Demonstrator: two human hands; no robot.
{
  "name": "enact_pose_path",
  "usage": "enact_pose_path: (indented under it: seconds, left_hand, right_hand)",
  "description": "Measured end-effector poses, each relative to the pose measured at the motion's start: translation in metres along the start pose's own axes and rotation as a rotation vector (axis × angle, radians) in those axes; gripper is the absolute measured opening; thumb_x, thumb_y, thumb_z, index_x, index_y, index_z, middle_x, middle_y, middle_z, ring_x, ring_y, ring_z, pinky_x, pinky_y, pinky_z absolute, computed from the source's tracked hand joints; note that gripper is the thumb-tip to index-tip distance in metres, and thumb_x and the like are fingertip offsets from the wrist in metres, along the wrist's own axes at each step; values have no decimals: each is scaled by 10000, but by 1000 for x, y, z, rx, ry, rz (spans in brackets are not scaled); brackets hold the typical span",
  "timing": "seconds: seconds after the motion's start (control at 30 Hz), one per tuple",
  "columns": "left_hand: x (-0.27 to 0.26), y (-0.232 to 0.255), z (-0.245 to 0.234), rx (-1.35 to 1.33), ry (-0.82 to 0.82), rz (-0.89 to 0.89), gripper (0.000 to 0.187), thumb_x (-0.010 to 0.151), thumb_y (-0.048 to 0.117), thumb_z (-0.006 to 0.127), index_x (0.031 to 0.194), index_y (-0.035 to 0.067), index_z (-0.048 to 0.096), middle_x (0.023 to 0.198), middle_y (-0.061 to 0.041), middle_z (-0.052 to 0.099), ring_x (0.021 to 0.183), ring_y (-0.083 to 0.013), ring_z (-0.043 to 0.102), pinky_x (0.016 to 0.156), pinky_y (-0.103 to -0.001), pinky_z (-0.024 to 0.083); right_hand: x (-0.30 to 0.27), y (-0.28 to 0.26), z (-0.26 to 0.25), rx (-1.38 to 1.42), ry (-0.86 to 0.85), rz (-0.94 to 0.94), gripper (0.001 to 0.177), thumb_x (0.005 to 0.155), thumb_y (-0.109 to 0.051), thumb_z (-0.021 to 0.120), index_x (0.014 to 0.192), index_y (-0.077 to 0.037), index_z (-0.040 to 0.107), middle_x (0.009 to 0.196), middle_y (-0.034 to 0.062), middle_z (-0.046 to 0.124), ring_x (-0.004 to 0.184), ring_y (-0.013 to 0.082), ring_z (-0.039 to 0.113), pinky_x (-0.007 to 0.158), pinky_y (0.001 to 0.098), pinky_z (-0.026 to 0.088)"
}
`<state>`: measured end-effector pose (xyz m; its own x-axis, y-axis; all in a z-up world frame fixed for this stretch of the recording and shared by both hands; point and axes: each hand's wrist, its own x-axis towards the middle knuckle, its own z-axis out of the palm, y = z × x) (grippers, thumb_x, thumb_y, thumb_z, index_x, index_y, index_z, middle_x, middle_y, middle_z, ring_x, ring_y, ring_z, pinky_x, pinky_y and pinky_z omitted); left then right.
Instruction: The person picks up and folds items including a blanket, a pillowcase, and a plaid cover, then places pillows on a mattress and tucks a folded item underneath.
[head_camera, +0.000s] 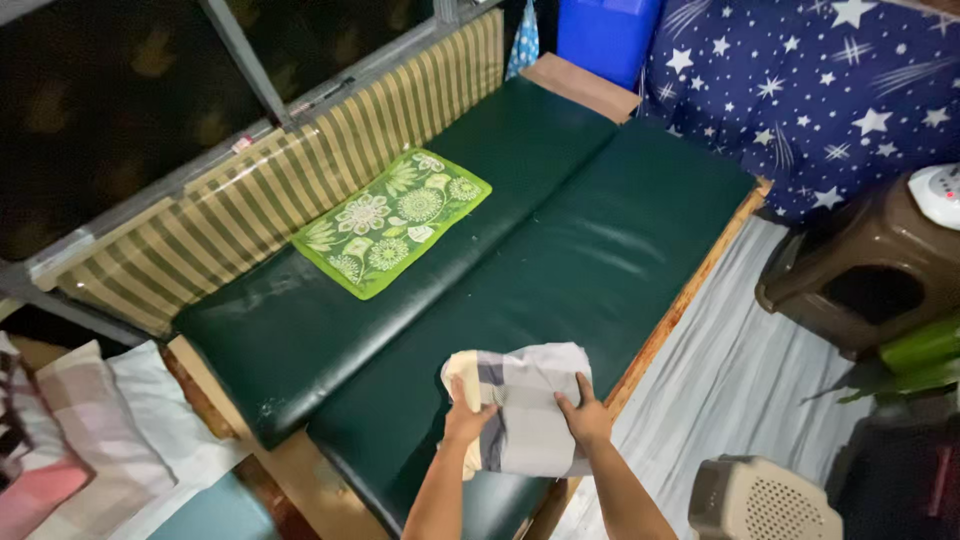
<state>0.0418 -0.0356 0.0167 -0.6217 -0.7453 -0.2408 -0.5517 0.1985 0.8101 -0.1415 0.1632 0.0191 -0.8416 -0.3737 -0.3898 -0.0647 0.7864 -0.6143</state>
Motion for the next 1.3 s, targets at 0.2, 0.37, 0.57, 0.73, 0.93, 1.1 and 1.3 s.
enact_pose_path:
  seconds: [0.2,0.37,0.57,0.73,0.93,1.1,1.3]
  left_hand:
    - [-5,44,-50,7,125,-134,1153,768,381,840,1634,236,93,1318,-263,637,1198,-434,640,1017,-432,514]
    - [-31,125,-123,-42,235,43,1129,754,363,829,1628,215,130,1304,-266,649,1169,-443,655,984,-439,528]
    - [-94,213,-209,-51,259,80,1123,767,364,813,1636,226,115,1276,-264,666,1141,-447,660,957,-453,530]
    - [-143,233,-251,3,301,65,1134,775,373,805,1638,200,88,1298,-259,653,1125,-458,659,954,-462,530]
    - [-174,231,-270,-8,391,112,1108,781,359,803,1619,160,105,1480,-198,537,1186,-453,621,976,-462,514]
    - [-200,222,-275,-16,464,143,1127,771,362,816,1605,142,92,1527,-195,475,1248,-438,583,994,-451,499]
    - [-241,208,-294,-58,570,43,1120,772,359,802,1614,156,91,1565,-182,442,1264,-436,570,1006,-444,493]
  right_hand:
    - [-17,-62,-47,72,206,-321,807,819,-594,715,1511,-264,462,1270,236,664,1151,438,630,952,502,513]
    - [-63,-139,-104,104,295,-382,787,821,-584,701,1513,-275,490,1132,210,704,1050,410,673,909,485,533]
    - [-133,-210,-160,131,347,-450,774,822,-572,715,1503,-270,503,1110,202,699,1023,413,670,882,489,529]
    - [-175,-244,-177,91,318,-495,775,809,-568,724,1501,-288,513,1091,192,706,1024,400,677,883,488,535]
    - [-206,-262,-182,84,234,-495,762,814,-565,715,1499,-299,515,1085,183,708,1003,385,689,880,480,544]
    - [-210,-261,-178,97,343,-787,752,823,-550,742,1474,-238,531,1189,210,684,1037,404,672,865,481,539]
    - [-241,-290,-170,68,119,-683,761,802,-551,710,1495,-303,516,1090,158,726,1002,365,709,888,469,555]
